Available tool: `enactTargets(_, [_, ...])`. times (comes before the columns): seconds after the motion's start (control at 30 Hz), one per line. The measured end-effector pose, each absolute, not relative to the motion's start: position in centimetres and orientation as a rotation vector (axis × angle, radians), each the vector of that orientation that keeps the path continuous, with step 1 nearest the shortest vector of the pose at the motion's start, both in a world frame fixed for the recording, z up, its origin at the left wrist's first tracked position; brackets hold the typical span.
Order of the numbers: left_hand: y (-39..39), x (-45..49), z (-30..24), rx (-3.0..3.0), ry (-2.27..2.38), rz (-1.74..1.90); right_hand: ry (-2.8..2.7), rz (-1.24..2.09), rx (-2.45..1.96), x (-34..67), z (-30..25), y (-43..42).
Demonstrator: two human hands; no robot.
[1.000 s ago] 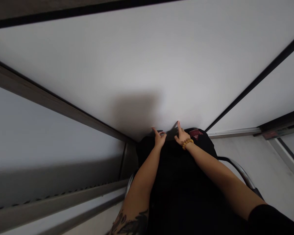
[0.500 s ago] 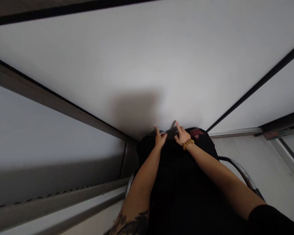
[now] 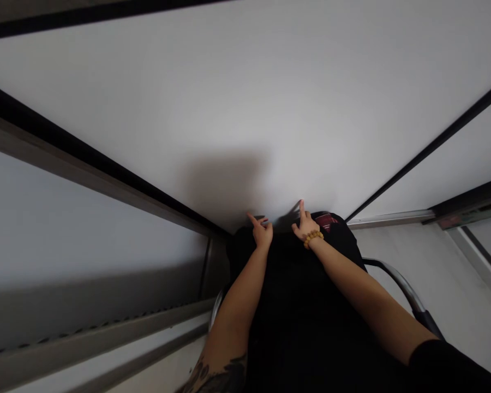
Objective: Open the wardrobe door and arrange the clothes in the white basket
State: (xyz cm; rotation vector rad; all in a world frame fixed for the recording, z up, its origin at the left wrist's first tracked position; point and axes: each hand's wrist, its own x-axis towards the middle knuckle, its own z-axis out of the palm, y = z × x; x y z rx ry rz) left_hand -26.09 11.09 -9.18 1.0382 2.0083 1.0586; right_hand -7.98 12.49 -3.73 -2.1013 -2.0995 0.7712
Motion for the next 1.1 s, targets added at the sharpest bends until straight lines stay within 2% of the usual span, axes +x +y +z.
enactTargets(0.13, [11.0,-25.8,-9.0,1.124,1.962,0.966,-2.054,0.727,-2.111,-7.9,-3.8,12.2])
enactTargets(0.3, [10.7,-25.6,-8.7,1.297,1.957,0.801,-2.314,0.655,-1.875,-8.5,-3.8,12.0])
enactTargets(0.4, [10.6,-25.6,-8.8,1.356,1.930,0.778,-2.308,0.691,-1.928,-8.6,-3.7,12.3])
enactTargets(0.7, [11.5,-26.1,-9.6,1.029,2.117,1.159,-2.069,0.725,-2.104,-7.9,-3.5,12.5])
enactTargets(0.9, [11.5,-27.1,-9.0,1.160,2.217,1.235,-1.974,0.490,-2.130,-7.2,-4.2,12.4])
enactTargets(1.1, [11.3,-26.9,-8.3,1.340,2.134,1.108,-2.088,0.133,-1.819,-7.1,-3.1,12.3])
